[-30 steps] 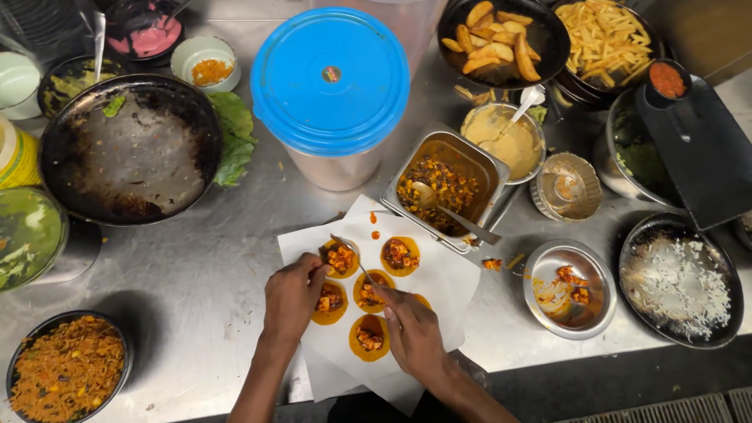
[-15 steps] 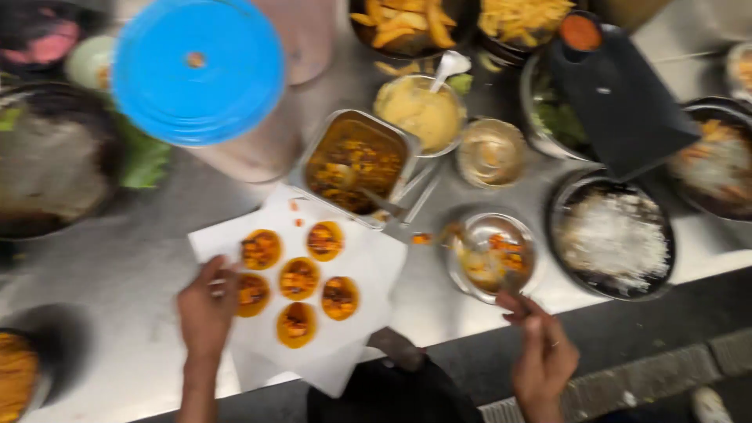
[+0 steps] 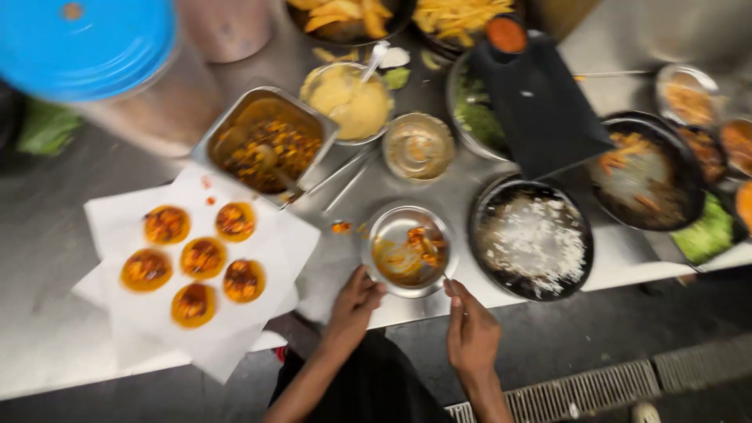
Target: Garnishing and plating small appetizers with various sauces and toppings.
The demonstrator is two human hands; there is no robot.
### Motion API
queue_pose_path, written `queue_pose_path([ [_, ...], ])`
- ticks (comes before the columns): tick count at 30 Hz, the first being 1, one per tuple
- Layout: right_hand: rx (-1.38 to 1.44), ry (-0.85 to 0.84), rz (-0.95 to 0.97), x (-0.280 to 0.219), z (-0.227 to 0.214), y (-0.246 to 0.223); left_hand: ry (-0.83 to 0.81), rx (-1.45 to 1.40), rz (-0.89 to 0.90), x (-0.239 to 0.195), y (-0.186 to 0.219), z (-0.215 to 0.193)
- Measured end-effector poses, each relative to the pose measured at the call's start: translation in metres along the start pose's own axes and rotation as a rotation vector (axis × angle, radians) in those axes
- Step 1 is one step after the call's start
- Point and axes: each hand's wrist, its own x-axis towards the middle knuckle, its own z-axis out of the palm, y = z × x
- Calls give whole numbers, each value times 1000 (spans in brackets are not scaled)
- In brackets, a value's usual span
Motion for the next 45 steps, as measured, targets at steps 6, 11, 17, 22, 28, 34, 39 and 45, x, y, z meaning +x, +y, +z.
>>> queue_pose_path([
  [6, 281, -145, 70, -18, 19, 1, 123, -64, -82, -5, 33, 17],
  [11, 521, -147, 218, -20, 34, 19, 129, -222, -116, -4, 20, 14],
  [17, 937, 81, 593, -10, 44, 47, -19, -142, -74, -7, 9, 4],
  [22, 1078, 59, 633, -3, 52, 36, 28, -8, -36, -42, 43, -51],
  [28, 911, -152, 467, -11, 90, -58, 641, 758, 129, -107, 125, -163],
  [34, 575, -387, 61, -30, 123, -138, 554, 982, 296, -95, 111, -190],
  [39, 271, -394, -405, -34, 116, -164, 437, 998, 221, -85, 123, -188],
  [45, 152, -338, -575, -42, 115, -167, 405, 953, 282, -83, 116, -194],
])
